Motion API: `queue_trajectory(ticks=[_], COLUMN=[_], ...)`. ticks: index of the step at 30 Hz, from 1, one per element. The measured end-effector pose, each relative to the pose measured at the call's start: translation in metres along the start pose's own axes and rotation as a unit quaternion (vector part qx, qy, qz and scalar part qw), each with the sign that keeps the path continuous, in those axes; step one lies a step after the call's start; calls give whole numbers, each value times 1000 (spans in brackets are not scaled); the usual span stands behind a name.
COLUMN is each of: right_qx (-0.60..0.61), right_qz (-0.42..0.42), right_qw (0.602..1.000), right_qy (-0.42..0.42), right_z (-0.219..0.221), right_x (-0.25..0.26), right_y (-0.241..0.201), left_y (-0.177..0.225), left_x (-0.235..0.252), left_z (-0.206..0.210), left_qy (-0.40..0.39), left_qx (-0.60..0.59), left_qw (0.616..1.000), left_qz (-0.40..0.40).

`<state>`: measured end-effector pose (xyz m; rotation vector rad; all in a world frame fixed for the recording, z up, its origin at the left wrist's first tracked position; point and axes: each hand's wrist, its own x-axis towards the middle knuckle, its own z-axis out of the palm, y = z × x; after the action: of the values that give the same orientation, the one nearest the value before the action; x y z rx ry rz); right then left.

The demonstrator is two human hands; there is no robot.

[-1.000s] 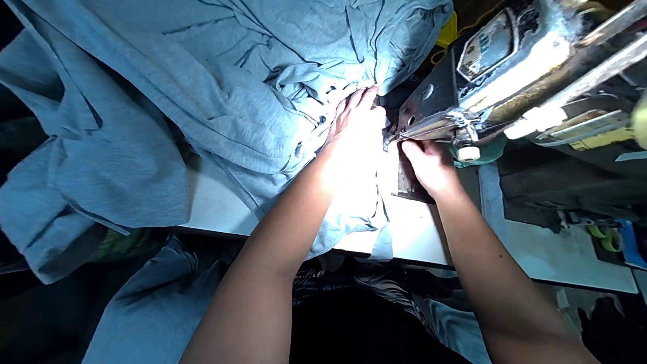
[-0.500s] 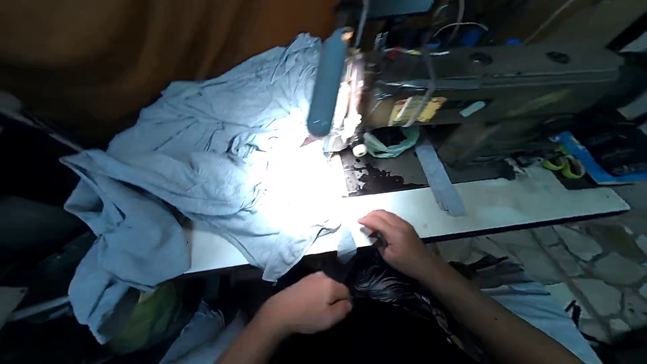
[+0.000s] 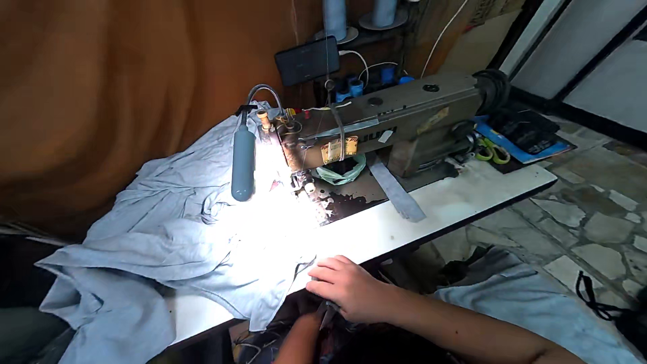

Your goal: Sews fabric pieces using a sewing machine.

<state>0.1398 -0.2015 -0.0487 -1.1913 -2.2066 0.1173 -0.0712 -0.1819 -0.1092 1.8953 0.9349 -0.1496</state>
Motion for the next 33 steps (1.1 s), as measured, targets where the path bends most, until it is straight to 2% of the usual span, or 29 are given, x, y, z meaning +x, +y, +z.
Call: queue_trajectory(ticks=[2,3,4,6,7,9,10,11,12,13,14,16,17,18,19,21,23,24,26,27,30,32,33], right_qx=[21,29,33,19,-5,-42,-46,-44,-38,-22,3,95,150,207,263,354,388,385,364,359,337,257,187], right_qz=[-39,-43,-29,51,96,195,237,268,282,283,277,273,281,299,319,344,359,353,299,260,134,95,86], right_qw=[999,998,998,994,989,971,962,956,955,958,961,957,948,931,910,867,843,844,871,889,931,958,974], right_qy=[-11,-24,-44,-96,-111,-134,-130,-112,-80,-43,-6,21,8,-14,-30,-63,-102,-123,-142,-115,45,79,92], right_z=[9,12,12,1,-8,-35,-47,-56,-62,-63,-63,-57,-51,-44,-35,-20,-17,-19,-18,-15,3,14,21], right_x=[4,5,4,-1,-5,-7,-7,-5,-3,1,9,32,44,55,65,75,77,75,64,55,24,8,1], right_y=[0,0,0,4,9,23,31,39,45,49,49,48,48,48,50,53,50,45,34,27,3,-3,-3], left_y=[8,10,12,-3,-26,-98,-65,-31,-1,23,42,69,78,85,92,99,105,117,140,148,155,147,140], left_x=[-12,-19,-28,-41,-41,-7,4,10,4,-11,-28,-42,-37,-26,-13,16,24,16,-13,-25,-35,-19,-10], left_z=[-15,-23,-31,-43,-47,-40,-48,-53,-57,-62,-71,-94,-105,-116,-127,-145,-157,-164,-175,-177,-167,-159,-158], left_qy=[33,48,61,61,52,82,-68,-178,-226,-234,-186,13,104,159,158,75,33,18,-9,-28,-122,-169,-168], left_qx=[0,48,100,178,205,247,223,185,170,163,155,175,206,245,284,351,370,356,295,275,261,259,246], left_qw=[997,995,988,974,973,960,972,958,951,957,970,965,946,929,926,929,926,933,955,960,955,947,951], left_qz=[-64,-79,-98,-125,-87,104,-36,-125,-126,-62,32,193,228,229,190,90,60,38,32,46,72,81,83])
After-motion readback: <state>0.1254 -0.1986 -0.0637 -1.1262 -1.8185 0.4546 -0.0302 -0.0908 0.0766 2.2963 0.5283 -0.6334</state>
